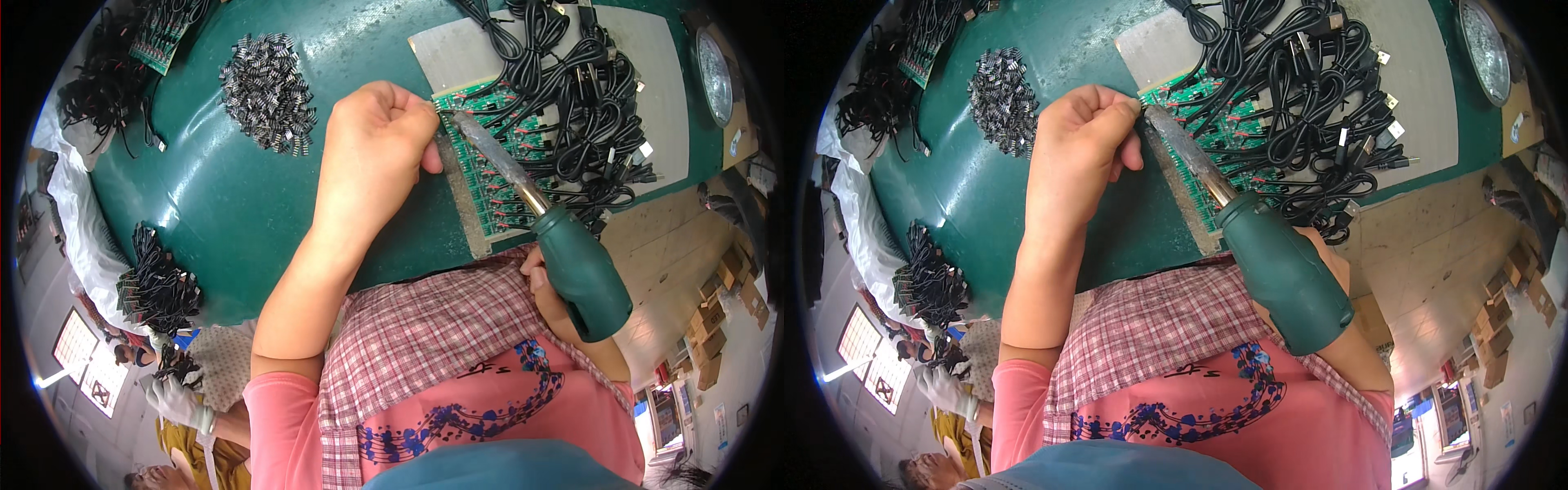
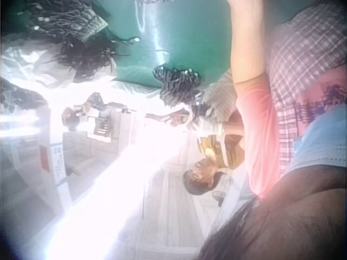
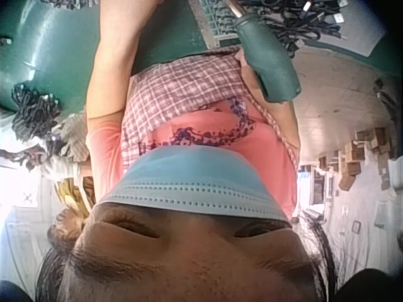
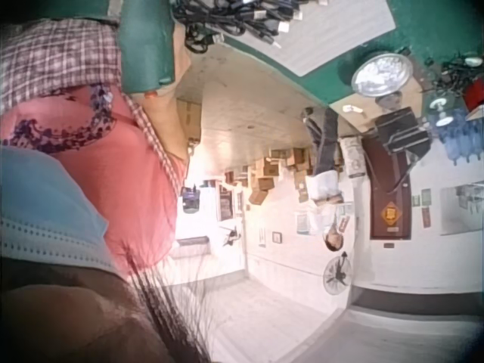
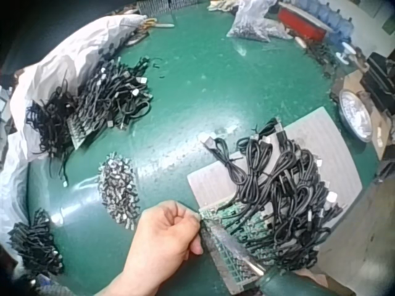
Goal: The person assembles components on a circuit board by connecting wires and connectors, then uses a heat gun to secure the connections.
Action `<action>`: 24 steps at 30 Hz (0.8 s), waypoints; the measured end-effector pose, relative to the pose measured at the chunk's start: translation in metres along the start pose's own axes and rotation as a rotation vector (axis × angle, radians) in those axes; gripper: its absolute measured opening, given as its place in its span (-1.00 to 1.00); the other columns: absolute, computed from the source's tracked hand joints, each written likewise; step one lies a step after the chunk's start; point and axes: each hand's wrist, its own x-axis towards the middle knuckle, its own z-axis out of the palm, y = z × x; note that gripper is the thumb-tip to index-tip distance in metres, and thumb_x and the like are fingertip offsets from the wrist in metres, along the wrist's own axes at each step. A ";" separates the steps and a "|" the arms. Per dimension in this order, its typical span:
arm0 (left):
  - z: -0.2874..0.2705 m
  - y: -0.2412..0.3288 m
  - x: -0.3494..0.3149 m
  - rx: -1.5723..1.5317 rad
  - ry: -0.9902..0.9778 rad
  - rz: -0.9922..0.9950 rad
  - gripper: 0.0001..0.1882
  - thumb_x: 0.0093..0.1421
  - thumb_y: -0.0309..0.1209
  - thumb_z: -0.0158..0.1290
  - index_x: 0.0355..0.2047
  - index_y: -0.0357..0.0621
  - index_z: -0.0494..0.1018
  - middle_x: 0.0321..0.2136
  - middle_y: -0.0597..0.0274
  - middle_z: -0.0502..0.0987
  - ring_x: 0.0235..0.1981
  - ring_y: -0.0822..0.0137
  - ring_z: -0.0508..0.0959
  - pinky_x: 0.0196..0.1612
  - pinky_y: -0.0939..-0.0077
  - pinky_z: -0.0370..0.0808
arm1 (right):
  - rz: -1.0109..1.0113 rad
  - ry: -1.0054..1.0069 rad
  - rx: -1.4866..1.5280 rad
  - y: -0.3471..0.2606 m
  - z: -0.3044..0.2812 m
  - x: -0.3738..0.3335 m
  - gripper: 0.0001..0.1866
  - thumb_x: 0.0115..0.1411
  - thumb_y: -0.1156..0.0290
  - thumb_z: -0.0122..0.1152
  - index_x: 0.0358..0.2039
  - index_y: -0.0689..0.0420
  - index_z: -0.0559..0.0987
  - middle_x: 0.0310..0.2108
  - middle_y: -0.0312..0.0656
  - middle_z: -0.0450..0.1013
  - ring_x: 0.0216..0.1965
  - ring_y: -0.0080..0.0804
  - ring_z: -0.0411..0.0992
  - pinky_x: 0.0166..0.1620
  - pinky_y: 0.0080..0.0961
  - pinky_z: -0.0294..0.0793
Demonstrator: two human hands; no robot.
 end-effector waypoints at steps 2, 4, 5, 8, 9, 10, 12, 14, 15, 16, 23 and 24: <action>-0.001 -0.001 0.000 0.000 0.002 0.004 -0.85 0.12 -0.47 -0.04 -0.46 -0.34 0.43 -0.72 0.27 0.48 -0.71 0.57 0.37 -0.64 0.67 0.29 | -0.020 -0.007 -0.037 -0.002 -0.002 0.001 -0.89 0.19 0.43 0.04 -0.41 0.20 0.44 -0.53 -0.32 0.31 -0.53 -0.61 0.25 -0.41 -0.63 0.28; -0.002 -0.003 0.000 -0.012 0.004 0.017 -0.85 0.12 -0.47 -0.04 -0.46 -0.34 0.43 -0.72 0.27 0.48 -0.72 0.57 0.37 -0.64 0.67 0.29 | -0.043 -0.014 -0.074 -0.009 -0.007 0.004 -0.90 0.19 0.43 0.04 -0.41 0.19 0.44 -0.53 -0.32 0.32 -0.53 -0.61 0.25 -0.41 -0.63 0.29; -0.002 -0.003 0.000 -0.014 0.006 0.019 -0.85 0.12 -0.47 -0.04 -0.46 -0.34 0.43 -0.72 0.27 0.48 -0.72 0.57 0.37 -0.64 0.67 0.29 | -0.060 -0.009 -0.008 -0.018 -0.012 0.008 -0.90 0.19 0.44 0.04 -0.41 0.20 0.44 -0.53 -0.32 0.32 -0.53 -0.61 0.26 -0.41 -0.64 0.29; -0.003 -0.004 -0.003 -0.010 0.007 0.012 -0.81 0.15 -0.44 -0.02 -0.44 -0.37 0.44 -0.72 0.26 0.48 -0.70 0.56 0.40 -0.63 0.67 0.31 | -0.089 -0.018 0.091 -0.019 -0.015 0.010 -0.91 0.21 0.46 0.03 -0.39 0.21 0.43 -0.51 -0.30 0.32 -0.52 -0.62 0.27 -0.40 -0.65 0.30; -0.004 -0.007 -0.006 0.055 0.061 0.073 -0.82 0.17 -0.44 -0.01 -0.42 -0.37 0.44 -0.71 0.24 0.49 -0.68 0.55 0.42 -0.61 0.66 0.34 | -0.096 -0.030 0.124 -0.017 -0.015 0.010 -0.91 0.21 0.47 0.03 -0.37 0.22 0.42 -0.50 -0.28 0.33 -0.52 -0.62 0.28 -0.40 -0.66 0.31; -0.007 -0.010 -0.010 0.120 0.117 0.133 -0.82 0.20 -0.44 0.01 -0.41 -0.37 0.45 -0.70 0.22 0.50 -0.67 0.54 0.44 -0.59 0.64 0.37 | -0.103 -0.034 0.124 -0.014 -0.014 0.010 -0.91 0.21 0.47 0.03 -0.37 0.22 0.42 -0.50 -0.28 0.33 -0.52 -0.62 0.28 -0.40 -0.66 0.31; -0.015 -0.018 -0.017 0.149 0.233 0.225 -0.84 0.21 -0.45 0.02 -0.39 -0.35 0.45 -0.68 0.21 0.51 -0.66 0.53 0.46 -0.57 0.64 0.39 | -0.011 0.030 0.020 -0.008 -0.008 0.007 -0.83 -0.05 0.46 0.23 -0.36 0.06 0.60 -0.34 -0.21 0.53 -0.38 -0.27 0.49 -0.32 -0.44 0.52; -0.028 -0.028 -0.021 0.232 0.426 0.354 -0.92 0.22 -0.51 0.03 -0.37 -0.29 0.45 -0.65 0.22 0.50 -0.65 0.55 0.45 -0.52 0.65 0.40 | -0.020 0.049 0.007 -0.011 -0.008 0.008 -0.83 -0.05 0.46 0.24 -0.37 0.05 0.61 -0.35 -0.22 0.52 -0.38 -0.27 0.49 -0.33 -0.43 0.52; -0.035 -0.032 -0.024 0.303 0.470 0.416 -0.91 0.22 -0.50 0.04 -0.37 -0.29 0.45 -0.66 0.29 0.46 -0.63 0.59 0.40 -0.51 0.67 0.37 | -0.030 0.068 -0.008 -0.011 -0.008 0.009 -0.83 -0.05 0.45 0.24 -0.37 0.04 0.61 -0.35 -0.22 0.52 -0.39 -0.26 0.49 -0.34 -0.43 0.52; -0.040 -0.036 -0.025 0.323 0.498 0.414 -0.92 0.22 -0.50 0.04 -0.37 -0.29 0.45 -0.66 0.31 0.45 -0.62 0.60 0.38 -0.50 0.68 0.36 | -0.031 0.067 -0.008 -0.011 -0.008 0.010 -0.83 -0.05 0.45 0.24 -0.37 0.04 0.61 -0.35 -0.22 0.52 -0.39 -0.26 0.49 -0.34 -0.43 0.52; -0.058 -0.043 -0.029 0.299 0.515 0.396 -0.90 0.23 -0.49 0.03 -0.36 -0.30 0.45 -0.65 0.36 0.42 -0.61 0.62 0.36 -0.51 0.72 0.32 | -0.111 -0.005 -0.070 -0.006 -0.006 0.012 -0.89 0.21 0.47 0.04 -0.30 0.24 0.40 -0.50 -0.26 0.37 -0.52 -0.62 0.31 -0.41 -0.65 0.34; -0.059 -0.041 -0.030 0.318 0.519 0.367 -0.88 0.25 -0.48 0.02 -0.33 -0.32 0.45 -0.59 0.36 0.43 -0.56 0.61 0.37 -0.48 0.73 0.30 | -0.178 0.012 -0.085 -0.007 -0.005 0.013 -0.88 0.21 0.45 0.05 -0.29 0.24 0.40 -0.51 -0.27 0.36 -0.52 -0.62 0.31 -0.41 -0.65 0.34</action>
